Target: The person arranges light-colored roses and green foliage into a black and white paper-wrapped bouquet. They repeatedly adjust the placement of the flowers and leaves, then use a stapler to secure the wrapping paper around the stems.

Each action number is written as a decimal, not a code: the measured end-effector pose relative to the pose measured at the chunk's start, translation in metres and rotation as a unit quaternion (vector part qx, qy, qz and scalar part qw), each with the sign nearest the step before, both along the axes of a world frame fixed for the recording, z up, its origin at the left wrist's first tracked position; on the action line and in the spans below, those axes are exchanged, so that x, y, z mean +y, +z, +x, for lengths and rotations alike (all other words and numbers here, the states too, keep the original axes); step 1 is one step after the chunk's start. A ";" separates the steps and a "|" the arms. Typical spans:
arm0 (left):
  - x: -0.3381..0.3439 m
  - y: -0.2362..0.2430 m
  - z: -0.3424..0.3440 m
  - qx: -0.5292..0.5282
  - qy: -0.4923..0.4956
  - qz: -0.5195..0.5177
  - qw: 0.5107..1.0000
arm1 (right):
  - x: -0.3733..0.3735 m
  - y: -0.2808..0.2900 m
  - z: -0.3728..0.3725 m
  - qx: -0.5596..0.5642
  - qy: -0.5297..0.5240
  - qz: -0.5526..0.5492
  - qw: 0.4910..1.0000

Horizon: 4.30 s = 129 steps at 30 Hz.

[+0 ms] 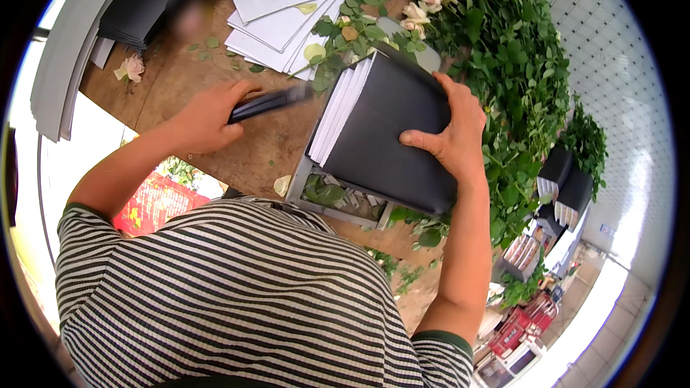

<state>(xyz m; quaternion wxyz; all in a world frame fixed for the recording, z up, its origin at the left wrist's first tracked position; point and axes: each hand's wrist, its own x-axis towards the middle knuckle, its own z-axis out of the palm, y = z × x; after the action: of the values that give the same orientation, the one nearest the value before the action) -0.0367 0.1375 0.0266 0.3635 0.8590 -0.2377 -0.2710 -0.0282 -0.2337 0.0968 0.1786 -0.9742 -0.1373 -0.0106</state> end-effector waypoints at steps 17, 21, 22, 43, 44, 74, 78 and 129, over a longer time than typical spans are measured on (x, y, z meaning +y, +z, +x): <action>-0.048 0.052 0.052 0.059 -0.192 -0.102 0.974 | -0.002 0.003 -0.001 0.002 -0.012 -0.018 1.000; -0.065 0.067 0.054 0.035 -0.146 0.097 0.984 | -0.002 0.001 0.000 0.000 -0.009 -0.020 1.000; -0.066 0.066 0.055 0.002 -0.156 0.108 0.982 | -0.002 0.001 0.000 -0.003 -0.007 -0.030 1.000; -0.040 -0.011 0.110 -0.458 -0.098 0.067 0.881 | 0.005 0.003 0.001 0.030 -0.040 -0.006 0.999; -0.043 -0.010 0.111 -0.471 -0.106 0.062 0.874 | 0.005 0.004 0.002 0.035 -0.040 -0.002 0.999; 0.006 -0.018 0.026 -0.476 -0.188 0.033 0.859 | 0.005 0.003 -0.001 0.024 -0.042 -0.002 0.999; -0.004 -0.018 -0.007 -0.484 -0.199 0.035 0.851 | 0.004 0.001 0.001 0.030 -0.035 0.006 0.999; -0.211 0.027 -0.002 -0.090 -0.020 -0.286 0.954 | 0.013 0.004 -0.063 -0.012 -0.050 0.383 0.922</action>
<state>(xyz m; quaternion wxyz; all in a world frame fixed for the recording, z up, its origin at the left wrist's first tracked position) -0.0392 -0.0735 0.0531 0.5655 0.7350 -0.3542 -0.1207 -0.0915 -0.2206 0.1009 0.5359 -0.8368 -0.0760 -0.0825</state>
